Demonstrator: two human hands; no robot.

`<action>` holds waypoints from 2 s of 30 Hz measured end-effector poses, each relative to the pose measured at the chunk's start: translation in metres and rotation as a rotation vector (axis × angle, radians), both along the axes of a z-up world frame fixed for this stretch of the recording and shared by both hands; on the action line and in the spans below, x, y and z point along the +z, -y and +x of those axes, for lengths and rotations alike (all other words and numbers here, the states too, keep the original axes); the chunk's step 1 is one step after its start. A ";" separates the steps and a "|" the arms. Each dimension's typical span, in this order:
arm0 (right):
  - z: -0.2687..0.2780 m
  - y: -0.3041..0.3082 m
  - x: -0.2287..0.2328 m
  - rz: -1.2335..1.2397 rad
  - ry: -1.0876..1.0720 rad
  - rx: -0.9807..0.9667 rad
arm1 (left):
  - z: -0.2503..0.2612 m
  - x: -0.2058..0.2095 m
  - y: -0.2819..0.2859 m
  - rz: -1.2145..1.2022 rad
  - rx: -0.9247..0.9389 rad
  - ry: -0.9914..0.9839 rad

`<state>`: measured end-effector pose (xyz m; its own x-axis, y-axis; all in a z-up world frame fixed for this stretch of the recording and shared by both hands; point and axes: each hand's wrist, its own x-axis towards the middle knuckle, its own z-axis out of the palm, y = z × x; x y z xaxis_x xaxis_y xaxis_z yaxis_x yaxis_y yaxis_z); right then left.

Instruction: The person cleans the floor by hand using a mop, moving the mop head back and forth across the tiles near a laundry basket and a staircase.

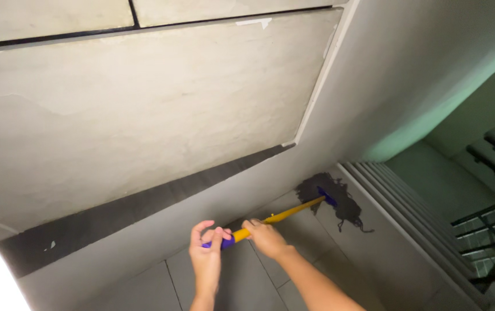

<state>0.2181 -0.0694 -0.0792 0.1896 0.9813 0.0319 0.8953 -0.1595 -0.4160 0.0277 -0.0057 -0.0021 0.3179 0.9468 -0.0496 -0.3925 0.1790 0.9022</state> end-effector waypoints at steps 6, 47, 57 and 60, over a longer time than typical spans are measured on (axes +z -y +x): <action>0.000 -0.023 -0.008 -0.048 -0.013 0.028 | 0.005 -0.012 -0.020 -0.073 0.195 -0.010; 0.020 -0.031 0.006 0.045 0.093 0.013 | 0.027 -0.011 -0.023 0.119 0.218 0.083; 0.090 -0.015 -0.028 -0.220 0.137 -0.263 | 0.094 -0.033 0.012 -0.061 0.097 0.045; 0.070 -0.024 -0.030 -0.037 0.187 -0.135 | 0.071 -0.030 0.000 -0.125 0.155 0.049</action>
<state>0.2884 -0.0457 -0.1097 0.3136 0.9485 0.0437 0.9256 -0.2952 -0.2368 0.0988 -0.0054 -0.0318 0.1741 0.9719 -0.1582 -0.4668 0.2229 0.8558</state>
